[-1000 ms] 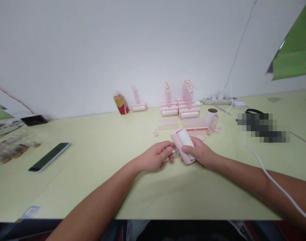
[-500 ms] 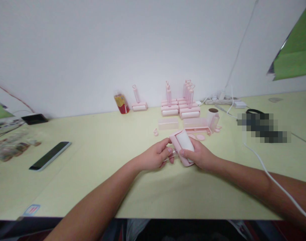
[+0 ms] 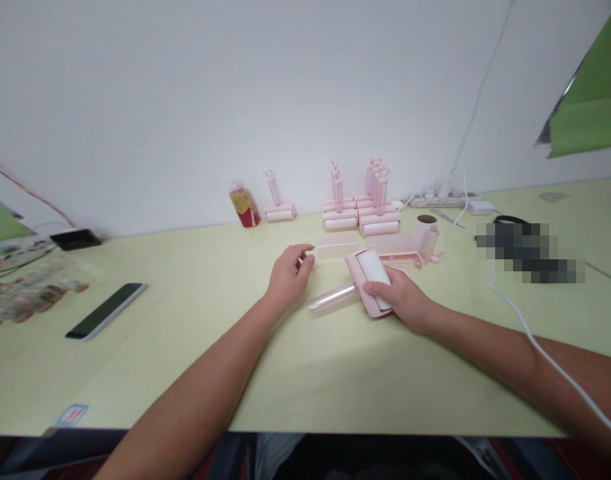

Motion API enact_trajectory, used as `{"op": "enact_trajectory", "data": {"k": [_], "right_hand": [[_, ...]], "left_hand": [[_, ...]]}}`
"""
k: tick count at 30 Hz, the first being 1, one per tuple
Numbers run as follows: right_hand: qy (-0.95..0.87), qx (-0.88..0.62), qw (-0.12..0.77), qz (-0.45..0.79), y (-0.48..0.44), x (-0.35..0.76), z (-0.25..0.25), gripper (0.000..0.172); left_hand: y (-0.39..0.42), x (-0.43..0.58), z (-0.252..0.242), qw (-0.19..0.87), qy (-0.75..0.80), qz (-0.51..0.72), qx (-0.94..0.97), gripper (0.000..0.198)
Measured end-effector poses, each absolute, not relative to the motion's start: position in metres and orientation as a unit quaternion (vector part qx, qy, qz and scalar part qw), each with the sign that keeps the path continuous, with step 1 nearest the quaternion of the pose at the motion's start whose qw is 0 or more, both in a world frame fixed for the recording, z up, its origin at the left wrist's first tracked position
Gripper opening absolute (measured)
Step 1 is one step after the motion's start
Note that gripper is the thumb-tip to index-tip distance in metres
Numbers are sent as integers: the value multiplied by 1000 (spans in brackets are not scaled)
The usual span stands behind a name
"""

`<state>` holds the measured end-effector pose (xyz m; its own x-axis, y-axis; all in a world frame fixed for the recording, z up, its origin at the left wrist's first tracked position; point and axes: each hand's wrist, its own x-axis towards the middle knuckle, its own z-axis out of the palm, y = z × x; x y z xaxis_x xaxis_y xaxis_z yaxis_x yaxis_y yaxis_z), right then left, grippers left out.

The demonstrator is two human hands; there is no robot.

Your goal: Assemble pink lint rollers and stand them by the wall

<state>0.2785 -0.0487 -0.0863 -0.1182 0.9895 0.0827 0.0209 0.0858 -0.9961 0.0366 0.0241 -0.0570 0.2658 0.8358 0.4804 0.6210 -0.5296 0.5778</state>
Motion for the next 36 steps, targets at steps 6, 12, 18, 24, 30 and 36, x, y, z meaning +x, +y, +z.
{"op": "enact_trajectory", "data": {"k": [6, 12, 18, 24, 30, 36], "right_hand": [[-529, -453, 495, 520, -50, 277, -84, 36], [-511, -452, 521, 514, -50, 276, -85, 34], [-431, -432, 575, 544, -45, 279, -87, 35], [-404, -429, 635, 499, -42, 282, -84, 36], [-452, -448, 622, 456, -41, 284, -89, 39], [-447, -452, 627, 450, -41, 283, -92, 38]], "left_hand": [[47, 30, -76, 141, 455, 314, 821, 40], [49, 25, -80, 224, 471, 337, 784, 22], [33, 26, -62, 474, 423, 434, 639, 53], [14, 36, -47, 624, 358, 416, 555, 45], [11, 38, -49, 609, 354, 440, 556, 43], [12, 37, -51, 575, 337, 441, 602, 43]]}}
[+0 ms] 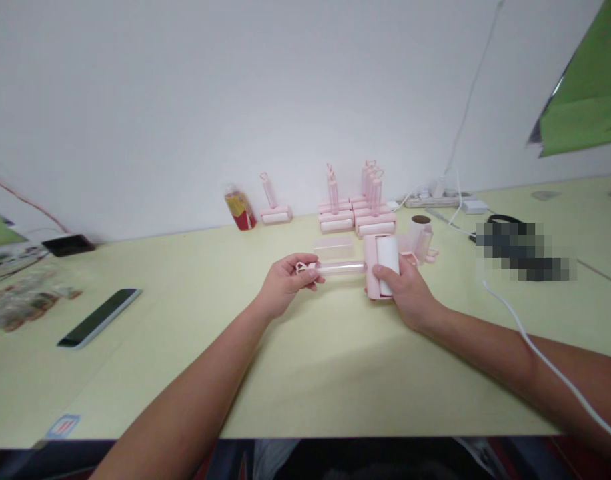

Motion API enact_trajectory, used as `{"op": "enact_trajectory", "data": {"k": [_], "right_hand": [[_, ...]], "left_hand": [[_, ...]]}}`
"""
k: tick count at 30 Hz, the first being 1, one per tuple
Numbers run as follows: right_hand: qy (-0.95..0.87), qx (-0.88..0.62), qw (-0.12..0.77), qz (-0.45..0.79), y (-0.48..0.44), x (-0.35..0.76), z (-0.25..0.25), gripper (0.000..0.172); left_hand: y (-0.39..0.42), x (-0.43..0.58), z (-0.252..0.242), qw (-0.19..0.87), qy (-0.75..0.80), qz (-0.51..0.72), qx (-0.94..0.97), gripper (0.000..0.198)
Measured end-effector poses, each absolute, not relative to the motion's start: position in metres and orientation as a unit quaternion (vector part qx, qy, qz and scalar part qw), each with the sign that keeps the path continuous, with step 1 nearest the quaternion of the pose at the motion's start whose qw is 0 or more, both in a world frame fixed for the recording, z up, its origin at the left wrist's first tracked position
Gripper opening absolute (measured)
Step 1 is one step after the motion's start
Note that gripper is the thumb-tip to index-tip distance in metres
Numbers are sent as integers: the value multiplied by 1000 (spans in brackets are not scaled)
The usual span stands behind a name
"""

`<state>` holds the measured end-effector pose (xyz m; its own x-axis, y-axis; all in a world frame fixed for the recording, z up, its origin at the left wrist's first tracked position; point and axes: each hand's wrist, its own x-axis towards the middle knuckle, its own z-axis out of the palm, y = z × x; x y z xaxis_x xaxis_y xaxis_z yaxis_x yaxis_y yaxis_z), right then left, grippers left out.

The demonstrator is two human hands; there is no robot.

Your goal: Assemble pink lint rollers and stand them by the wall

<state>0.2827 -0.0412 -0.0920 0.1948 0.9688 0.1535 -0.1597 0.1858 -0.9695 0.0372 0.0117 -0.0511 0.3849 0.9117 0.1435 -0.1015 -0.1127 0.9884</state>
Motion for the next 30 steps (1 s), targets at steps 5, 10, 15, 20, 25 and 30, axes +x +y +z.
{"op": "enact_trajectory", "data": {"k": [5, 10, 15, 20, 25, 30], "right_hand": [[-412, -438, 633, 488, -45, 279, -87, 38], [-382, -431, 623, 529, -47, 277, -83, 36], [-365, -428, 621, 546, -49, 275, -81, 33], [-366, -425, 603, 567, -51, 274, -82, 32], [-438, -467, 573, 511, -49, 277, -86, 34], [-503, -510, 553, 426, -49, 281, -88, 37]], "left_hand": [[8, 38, -47, 537, 312, 452, 641, 38], [5, 34, -40, 522, 312, 419, 675, 38], [1, 31, -30, 499, 338, 378, 703, 40], [-1, 34, -35, 473, 349, 359, 725, 44], [0, 31, -36, 432, 386, 306, 755, 45], [-6, 27, -27, 372, 393, 250, 803, 36]]}}
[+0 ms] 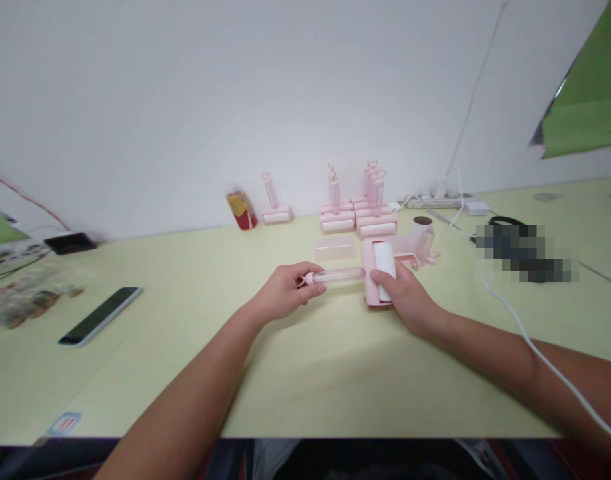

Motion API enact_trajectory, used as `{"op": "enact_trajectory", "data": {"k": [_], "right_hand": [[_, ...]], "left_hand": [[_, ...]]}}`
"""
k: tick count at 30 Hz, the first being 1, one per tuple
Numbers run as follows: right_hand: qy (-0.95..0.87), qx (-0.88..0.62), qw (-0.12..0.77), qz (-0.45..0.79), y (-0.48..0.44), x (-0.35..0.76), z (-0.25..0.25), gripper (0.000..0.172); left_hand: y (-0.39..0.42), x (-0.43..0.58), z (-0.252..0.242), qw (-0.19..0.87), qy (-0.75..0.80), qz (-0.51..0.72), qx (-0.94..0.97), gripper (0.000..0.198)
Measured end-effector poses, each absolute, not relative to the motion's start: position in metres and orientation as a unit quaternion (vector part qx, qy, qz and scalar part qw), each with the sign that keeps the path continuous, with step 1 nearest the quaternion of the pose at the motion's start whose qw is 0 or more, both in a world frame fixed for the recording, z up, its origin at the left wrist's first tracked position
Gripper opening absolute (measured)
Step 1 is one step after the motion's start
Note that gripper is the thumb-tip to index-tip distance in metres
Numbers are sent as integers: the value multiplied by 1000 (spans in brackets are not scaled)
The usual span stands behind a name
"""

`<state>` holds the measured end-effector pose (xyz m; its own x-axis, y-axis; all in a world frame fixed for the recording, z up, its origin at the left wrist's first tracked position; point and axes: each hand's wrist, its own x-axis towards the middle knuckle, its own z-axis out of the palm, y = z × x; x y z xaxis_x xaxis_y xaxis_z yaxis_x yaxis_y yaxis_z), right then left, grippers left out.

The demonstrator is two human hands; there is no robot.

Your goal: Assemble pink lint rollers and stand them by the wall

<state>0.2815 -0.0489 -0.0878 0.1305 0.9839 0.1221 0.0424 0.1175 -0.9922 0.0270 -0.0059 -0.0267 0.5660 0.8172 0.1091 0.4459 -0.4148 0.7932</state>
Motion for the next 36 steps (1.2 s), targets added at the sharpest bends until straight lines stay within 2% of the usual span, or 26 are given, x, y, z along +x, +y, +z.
{"op": "enact_trajectory", "data": {"k": [8, 12, 14, 16, 18, 21, 25, 28, 31, 36], "right_hand": [[-558, -513, 547, 354, -49, 281, -92, 46], [-585, -528, 515, 336, -52, 280, -87, 64], [-620, -544, 503, 258, -57, 282, -79, 79], [-679, -534, 490, 119, -65, 284, -68, 88], [-741, -494, 454, 10, -73, 285, -55, 82], [-821, -449, 350, -47, -83, 284, -40, 58], [-890, -414, 191, -31, -87, 278, -33, 32], [-909, -403, 105, 27, -87, 276, -37, 28], [-901, -417, 79, 90, -88, 279, -42, 24], [-888, -423, 95, 156, -92, 283, -37, 22]], "left_hand": [[-11, 31, -19, 270, 413, 230, 839, 40], [-14, 30, -13, 244, 407, 227, 851, 39], [-17, 30, -10, 242, 399, 204, 861, 39], [-22, 32, -6, 254, 388, 179, 868, 40], [-28, 36, -4, 270, 375, 160, 872, 40], [-37, 44, -5, 288, 365, 142, 874, 39], [-44, 56, -14, 328, 371, 122, 860, 39], [-48, 60, -20, 367, 352, 109, 854, 40], [-48, 58, -22, 426, 304, 97, 846, 38], [-44, 53, -24, 562, 265, 72, 781, 34]]}}
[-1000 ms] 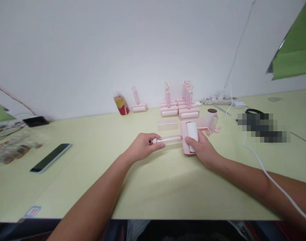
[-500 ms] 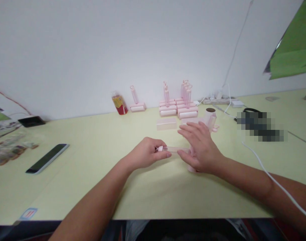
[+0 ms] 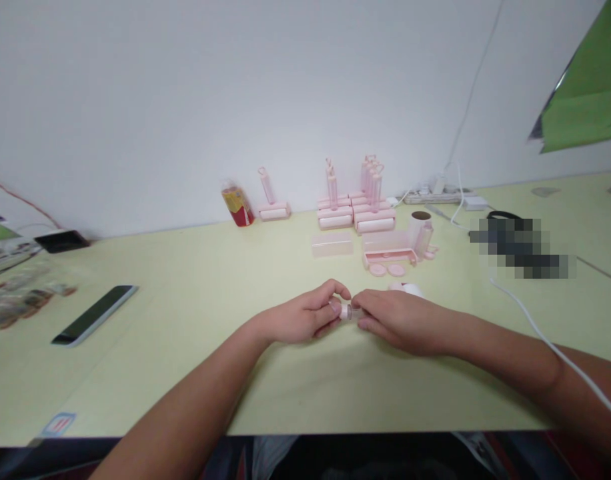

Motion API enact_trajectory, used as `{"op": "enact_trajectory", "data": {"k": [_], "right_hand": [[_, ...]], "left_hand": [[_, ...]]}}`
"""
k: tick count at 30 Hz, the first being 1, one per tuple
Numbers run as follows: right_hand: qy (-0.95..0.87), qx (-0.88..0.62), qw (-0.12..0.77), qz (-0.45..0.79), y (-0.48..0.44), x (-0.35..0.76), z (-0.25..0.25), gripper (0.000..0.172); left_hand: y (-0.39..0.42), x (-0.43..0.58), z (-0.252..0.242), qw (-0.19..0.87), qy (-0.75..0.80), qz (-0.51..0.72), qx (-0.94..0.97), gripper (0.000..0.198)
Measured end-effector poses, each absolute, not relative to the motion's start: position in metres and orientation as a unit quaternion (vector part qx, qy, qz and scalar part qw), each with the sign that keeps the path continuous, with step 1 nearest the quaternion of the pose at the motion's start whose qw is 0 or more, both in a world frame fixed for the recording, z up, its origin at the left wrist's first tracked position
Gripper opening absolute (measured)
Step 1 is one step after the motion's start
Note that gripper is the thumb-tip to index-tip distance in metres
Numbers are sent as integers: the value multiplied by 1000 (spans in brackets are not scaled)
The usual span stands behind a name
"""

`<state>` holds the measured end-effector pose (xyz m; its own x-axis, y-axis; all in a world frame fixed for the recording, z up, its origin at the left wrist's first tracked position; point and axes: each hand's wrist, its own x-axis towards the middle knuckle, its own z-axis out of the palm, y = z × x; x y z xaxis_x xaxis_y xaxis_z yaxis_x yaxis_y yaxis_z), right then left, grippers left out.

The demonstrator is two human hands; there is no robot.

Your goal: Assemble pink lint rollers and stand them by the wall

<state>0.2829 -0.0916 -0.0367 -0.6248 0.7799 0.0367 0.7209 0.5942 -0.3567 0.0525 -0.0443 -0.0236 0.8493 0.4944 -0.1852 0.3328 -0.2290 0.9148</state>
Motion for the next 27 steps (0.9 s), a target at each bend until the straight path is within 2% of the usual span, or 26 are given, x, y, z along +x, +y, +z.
{"op": "enact_trajectory", "data": {"k": [5, 11, 14, 27], "right_hand": [[-884, -428, 82, 169, -93, 281, -32, 23], [-886, -448, 18, 115, -86, 282, -43, 16], [-884, -458, 7, 95, -85, 283, -45, 16], [-868, -494, 1, 54, -91, 279, -50, 19]], "left_hand": [[-42, 55, -28, 580, 282, 75, 761, 35], [-45, 64, -34, 460, 309, 39, 832, 48], [-48, 68, -38, 435, 303, 42, 847, 51], [-60, 79, -36, 419, 294, 44, 858, 53]]}}
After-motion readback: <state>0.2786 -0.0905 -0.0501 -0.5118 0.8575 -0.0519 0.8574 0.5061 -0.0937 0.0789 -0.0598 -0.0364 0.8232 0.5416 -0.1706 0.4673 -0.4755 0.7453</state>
